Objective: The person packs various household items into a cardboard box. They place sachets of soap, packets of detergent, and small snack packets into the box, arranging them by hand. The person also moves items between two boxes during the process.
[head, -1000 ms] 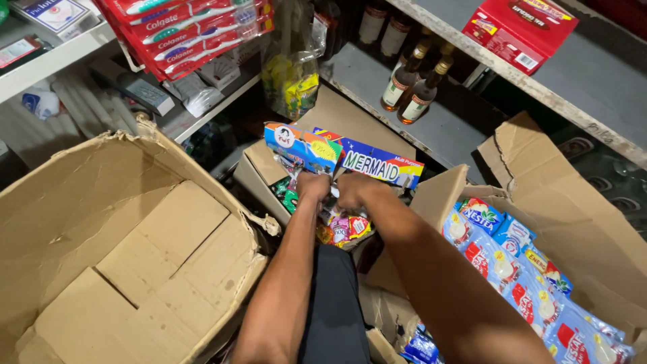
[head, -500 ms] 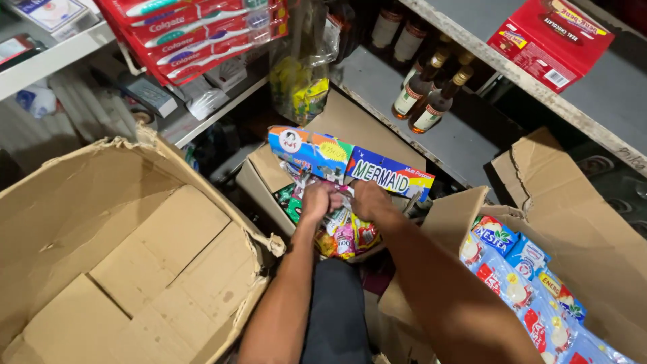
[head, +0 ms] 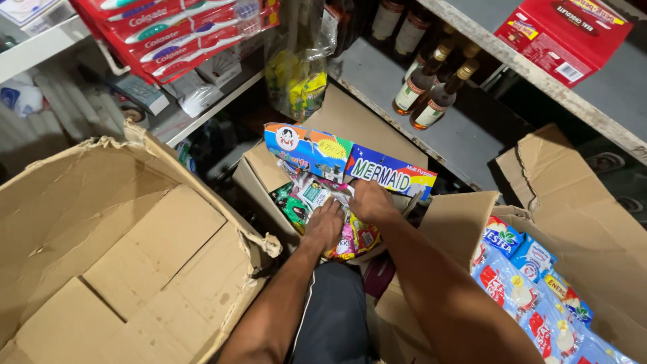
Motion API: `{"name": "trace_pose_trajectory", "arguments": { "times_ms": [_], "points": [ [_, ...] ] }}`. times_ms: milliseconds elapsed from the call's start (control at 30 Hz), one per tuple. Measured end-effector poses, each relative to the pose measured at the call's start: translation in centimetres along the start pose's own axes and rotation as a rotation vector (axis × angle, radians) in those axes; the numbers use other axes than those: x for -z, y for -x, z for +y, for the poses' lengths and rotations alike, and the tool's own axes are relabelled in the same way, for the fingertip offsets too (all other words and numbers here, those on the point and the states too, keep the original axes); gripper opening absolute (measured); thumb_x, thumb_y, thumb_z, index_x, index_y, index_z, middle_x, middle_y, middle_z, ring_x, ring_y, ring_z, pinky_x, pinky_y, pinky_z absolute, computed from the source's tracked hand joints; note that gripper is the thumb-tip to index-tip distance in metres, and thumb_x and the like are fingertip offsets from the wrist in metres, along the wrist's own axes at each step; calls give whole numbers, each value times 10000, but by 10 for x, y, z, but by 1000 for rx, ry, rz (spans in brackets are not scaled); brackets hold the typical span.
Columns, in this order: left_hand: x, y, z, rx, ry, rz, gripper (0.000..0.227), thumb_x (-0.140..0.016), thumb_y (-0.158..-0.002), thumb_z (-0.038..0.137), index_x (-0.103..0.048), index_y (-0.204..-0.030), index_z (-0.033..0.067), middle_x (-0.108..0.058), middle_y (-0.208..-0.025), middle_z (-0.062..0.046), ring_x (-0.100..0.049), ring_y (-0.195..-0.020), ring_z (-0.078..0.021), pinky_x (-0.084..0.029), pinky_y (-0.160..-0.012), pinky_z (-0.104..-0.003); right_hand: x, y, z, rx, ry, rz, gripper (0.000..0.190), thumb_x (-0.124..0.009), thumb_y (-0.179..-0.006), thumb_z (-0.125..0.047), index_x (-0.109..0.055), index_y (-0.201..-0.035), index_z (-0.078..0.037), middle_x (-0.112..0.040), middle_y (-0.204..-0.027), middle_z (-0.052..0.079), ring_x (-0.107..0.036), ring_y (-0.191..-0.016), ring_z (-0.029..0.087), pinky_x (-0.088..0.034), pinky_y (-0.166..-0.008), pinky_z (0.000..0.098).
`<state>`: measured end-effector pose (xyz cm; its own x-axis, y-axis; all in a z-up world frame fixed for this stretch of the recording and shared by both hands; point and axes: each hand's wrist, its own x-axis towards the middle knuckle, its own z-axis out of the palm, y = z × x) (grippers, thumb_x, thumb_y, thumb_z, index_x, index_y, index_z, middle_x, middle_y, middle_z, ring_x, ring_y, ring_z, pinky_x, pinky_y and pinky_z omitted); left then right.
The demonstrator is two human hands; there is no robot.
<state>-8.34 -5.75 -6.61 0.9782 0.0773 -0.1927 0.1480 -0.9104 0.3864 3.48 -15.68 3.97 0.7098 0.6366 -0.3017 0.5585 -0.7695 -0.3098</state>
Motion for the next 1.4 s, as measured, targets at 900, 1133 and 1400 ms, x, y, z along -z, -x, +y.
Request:
{"name": "trace_pose_trajectory", "arguments": {
  "times_ms": [900, 1133, 1400],
  "points": [
    [-92, -49, -51, 430, 1319, 11, 432, -510, -972, 111, -678, -1122, -258, -672, -931, -362, -516, -1145, -704, -378, -903, -698, 67, 31, -36, -7, 85, -89, 376, -725, -806, -255, -731, -1138, -79, -714, -1120, 236, -680, -1098, 385, -547, -951, 475],
    [40, 17, 9, 531, 2281, -36, 720, -365, -1046, 565, -501, -1332, -82, -593, -1315, -316, -580, -1263, -416, -492, -1080, -496, 104, 92, -79, 47, 148, -104, 369, -718, -783, -240, -739, -1121, -95, -713, -1108, 222, -693, -1068, 385, -552, -942, 480],
    [109, 75, 58, 28, 2593, 199, 742, -509, -932, 690, -557, -1341, 73, -647, -1239, -181, -641, -1097, -375, -509, -982, -537, 98, 187, -107, 383, 415, 206, 301, -661, -826, -142, -686, -1124, -116, -721, -1009, 154, -694, -998, 343, -538, -827, 522]
  ]
}}
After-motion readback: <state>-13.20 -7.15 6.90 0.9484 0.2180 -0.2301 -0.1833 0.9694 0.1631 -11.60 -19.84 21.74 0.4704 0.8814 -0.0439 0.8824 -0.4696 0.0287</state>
